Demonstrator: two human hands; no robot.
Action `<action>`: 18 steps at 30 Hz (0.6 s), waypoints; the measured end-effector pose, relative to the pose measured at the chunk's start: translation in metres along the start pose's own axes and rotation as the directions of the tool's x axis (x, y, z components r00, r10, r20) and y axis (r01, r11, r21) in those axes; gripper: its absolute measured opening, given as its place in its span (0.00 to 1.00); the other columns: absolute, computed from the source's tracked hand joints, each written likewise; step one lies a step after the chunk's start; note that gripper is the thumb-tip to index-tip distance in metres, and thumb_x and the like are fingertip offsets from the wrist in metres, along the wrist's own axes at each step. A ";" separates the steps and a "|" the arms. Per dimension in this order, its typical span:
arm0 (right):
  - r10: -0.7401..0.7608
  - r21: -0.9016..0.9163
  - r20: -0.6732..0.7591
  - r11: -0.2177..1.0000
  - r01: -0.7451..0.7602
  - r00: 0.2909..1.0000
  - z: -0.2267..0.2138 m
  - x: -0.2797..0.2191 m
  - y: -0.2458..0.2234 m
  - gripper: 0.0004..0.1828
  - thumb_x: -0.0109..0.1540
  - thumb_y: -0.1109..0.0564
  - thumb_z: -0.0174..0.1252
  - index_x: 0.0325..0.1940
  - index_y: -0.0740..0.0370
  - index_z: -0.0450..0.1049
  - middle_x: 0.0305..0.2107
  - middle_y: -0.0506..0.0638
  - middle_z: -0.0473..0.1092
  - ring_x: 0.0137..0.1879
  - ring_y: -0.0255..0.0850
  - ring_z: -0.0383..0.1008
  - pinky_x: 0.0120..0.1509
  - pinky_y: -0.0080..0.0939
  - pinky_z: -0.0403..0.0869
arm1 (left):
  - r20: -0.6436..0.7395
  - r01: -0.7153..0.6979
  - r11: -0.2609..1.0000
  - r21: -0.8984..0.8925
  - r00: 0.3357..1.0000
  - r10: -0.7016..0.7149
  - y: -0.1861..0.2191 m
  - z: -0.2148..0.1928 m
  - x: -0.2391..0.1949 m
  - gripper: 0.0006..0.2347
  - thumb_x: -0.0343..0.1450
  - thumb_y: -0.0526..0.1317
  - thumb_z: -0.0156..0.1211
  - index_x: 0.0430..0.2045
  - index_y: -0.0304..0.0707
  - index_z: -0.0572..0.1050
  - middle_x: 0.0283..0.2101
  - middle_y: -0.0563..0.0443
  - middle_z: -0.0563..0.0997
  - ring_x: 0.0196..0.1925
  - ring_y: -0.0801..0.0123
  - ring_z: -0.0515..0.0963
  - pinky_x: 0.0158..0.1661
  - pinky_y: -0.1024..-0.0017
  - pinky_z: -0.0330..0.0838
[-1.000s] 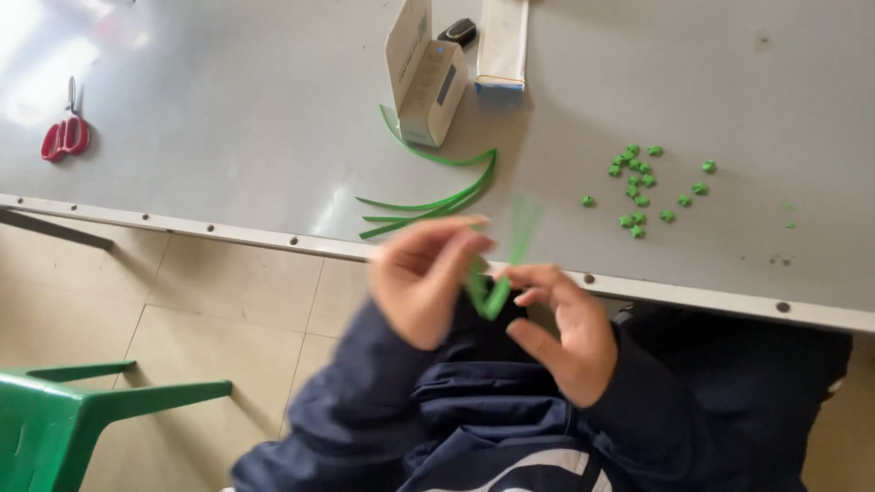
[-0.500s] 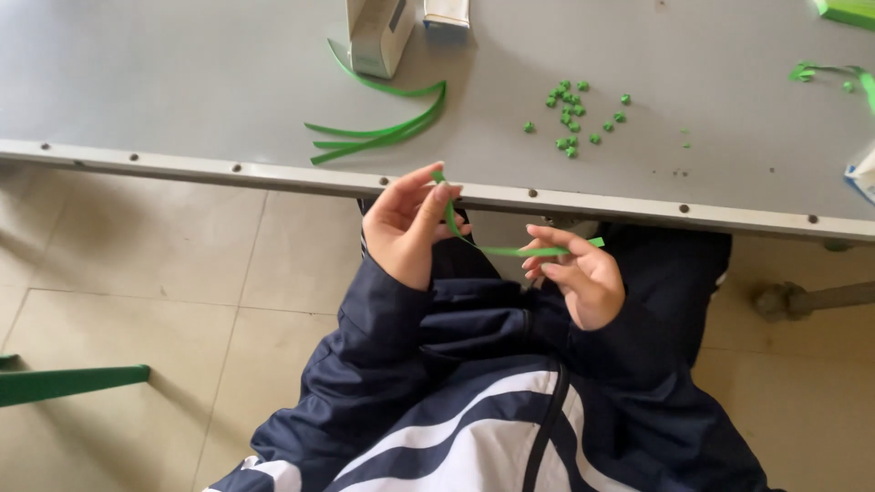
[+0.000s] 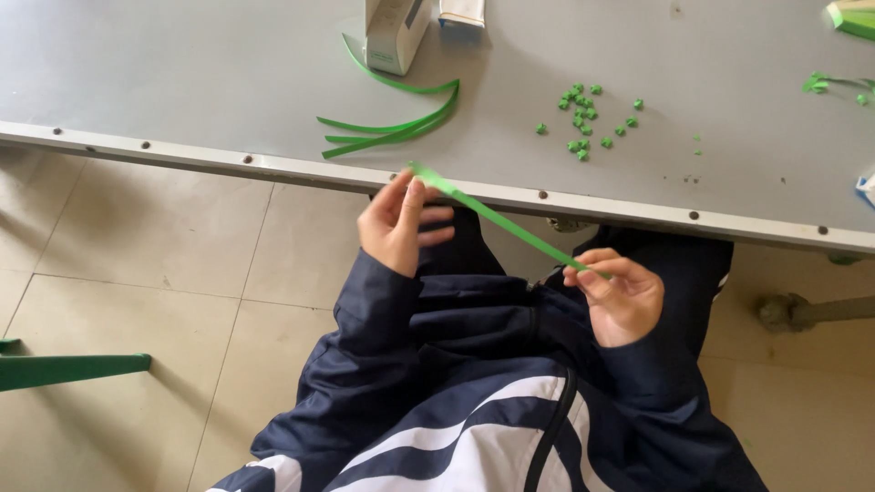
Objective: Folding thin strips of green paper into small decorative stars at a work table.
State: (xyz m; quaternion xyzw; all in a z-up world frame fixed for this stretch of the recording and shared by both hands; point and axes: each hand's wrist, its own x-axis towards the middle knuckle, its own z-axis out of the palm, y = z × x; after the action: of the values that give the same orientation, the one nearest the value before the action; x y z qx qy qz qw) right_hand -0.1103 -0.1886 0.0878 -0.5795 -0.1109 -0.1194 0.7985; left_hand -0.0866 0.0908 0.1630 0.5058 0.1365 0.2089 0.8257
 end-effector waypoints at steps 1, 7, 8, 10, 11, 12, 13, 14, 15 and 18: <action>0.056 0.116 -0.029 0.992 -0.053 0.998 -0.004 0.000 0.001 0.03 0.58 0.71 0.63 0.34 0.72 0.75 0.36 0.69 0.73 0.37 0.54 0.79 0.44 0.52 0.82 | 0.108 0.108 0.975 0.194 0.986 -0.130 -0.006 -0.005 0.001 0.15 0.74 0.42 0.59 0.49 0.28 0.76 0.37 0.32 0.84 0.25 0.57 0.85 0.24 0.62 0.86; 0.116 0.358 -0.012 0.928 -0.104 0.993 -0.011 0.002 0.011 0.05 0.60 0.72 0.57 0.37 0.69 0.71 0.46 0.72 0.72 0.45 0.60 0.80 0.48 0.53 0.82 | 0.354 0.297 0.778 0.554 0.762 -0.543 -0.016 0.000 -0.029 0.15 0.70 0.45 0.65 0.32 0.24 0.82 0.27 0.32 0.83 0.16 0.60 0.80 0.18 0.67 0.81; 0.122 0.374 0.020 0.919 -0.121 0.992 -0.009 0.000 0.016 0.06 0.60 0.74 0.56 0.36 0.69 0.69 0.45 0.73 0.73 0.44 0.61 0.80 0.46 0.54 0.81 | 0.424 0.387 0.804 0.452 0.699 -0.575 -0.021 0.002 -0.038 0.16 0.69 0.43 0.68 0.36 0.22 0.81 0.31 0.28 0.83 0.21 0.59 0.81 0.23 0.65 0.84; 0.123 0.379 0.053 0.915 -0.134 0.991 -0.002 -0.002 0.015 0.07 0.58 0.76 0.56 0.34 0.71 0.69 0.42 0.74 0.73 0.41 0.60 0.81 0.45 0.53 0.81 | 0.457 0.503 0.820 0.272 0.682 -0.570 -0.042 0.013 -0.051 0.17 0.71 0.43 0.65 0.42 0.21 0.79 0.36 0.29 0.83 0.26 0.61 0.83 0.28 0.65 0.85; 0.123 0.384 0.088 0.911 -0.148 0.988 0.002 -0.003 0.015 0.08 0.57 0.78 0.56 0.33 0.72 0.68 0.39 0.75 0.74 0.39 0.60 0.81 0.43 0.52 0.81 | 0.489 0.599 0.796 0.081 0.672 -0.556 -0.053 0.018 -0.058 0.19 0.73 0.43 0.62 0.49 0.19 0.76 0.42 0.31 0.83 0.31 0.63 0.85 0.33 0.66 0.86; 0.124 0.382 0.088 0.912 -0.148 0.988 0.004 -0.004 0.016 0.08 0.57 0.78 0.56 0.33 0.72 0.68 0.39 0.75 0.74 0.39 0.60 0.81 0.43 0.52 0.81 | 0.490 0.600 0.796 0.080 0.672 -0.556 -0.057 0.019 -0.056 0.19 0.73 0.43 0.62 0.49 0.19 0.76 0.42 0.31 0.83 0.31 0.63 0.85 0.33 0.66 0.86; 0.124 0.358 0.100 0.921 -0.152 0.987 0.006 -0.004 0.017 0.08 0.56 0.79 0.56 0.32 0.73 0.68 0.36 0.76 0.74 0.37 0.58 0.81 0.40 0.50 0.81 | 0.442 0.606 0.795 0.007 0.711 -0.547 -0.061 0.021 -0.054 0.19 0.72 0.42 0.65 0.49 0.20 0.76 0.45 0.29 0.82 0.32 0.62 0.85 0.34 0.64 0.86; 0.127 0.333 0.112 0.930 -0.158 0.986 0.008 -0.006 0.017 0.09 0.55 0.80 0.56 0.31 0.74 0.68 0.33 0.76 0.74 0.34 0.56 0.82 0.38 0.48 0.81 | 0.390 0.607 0.792 -0.066 0.746 -0.540 -0.065 0.022 -0.054 0.20 0.71 0.42 0.67 0.50 0.21 0.76 0.47 0.27 0.81 0.33 0.60 0.85 0.35 0.62 0.87; 0.129 0.330 0.112 0.930 -0.160 0.985 0.006 -0.007 0.017 0.09 0.55 0.80 0.56 0.31 0.74 0.68 0.33 0.76 0.74 0.34 0.56 0.82 0.38 0.48 0.81 | 0.389 0.609 0.790 -0.069 0.745 -0.541 -0.074 0.022 -0.054 0.20 0.71 0.42 0.67 0.50 0.21 0.76 0.47 0.27 0.81 0.33 0.60 0.85 0.35 0.62 0.87; 0.196 0.312 0.062 0.928 -0.206 0.979 0.008 -0.009 0.021 0.07 0.56 0.78 0.59 0.36 0.77 0.72 0.32 0.77 0.74 0.33 0.56 0.81 0.37 0.50 0.81 | 0.278 0.618 0.770 -0.158 0.776 -0.566 -0.084 0.021 -0.052 0.15 0.69 0.39 0.70 0.44 0.23 0.78 0.40 0.30 0.83 0.27 0.62 0.85 0.30 0.68 0.86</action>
State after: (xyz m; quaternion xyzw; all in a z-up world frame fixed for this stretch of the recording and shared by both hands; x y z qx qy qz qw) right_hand -0.1129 -0.1737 0.0683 -0.4540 -0.0805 -0.0090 0.8873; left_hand -0.1056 0.0159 0.0987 0.3520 0.1733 -0.1042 0.9139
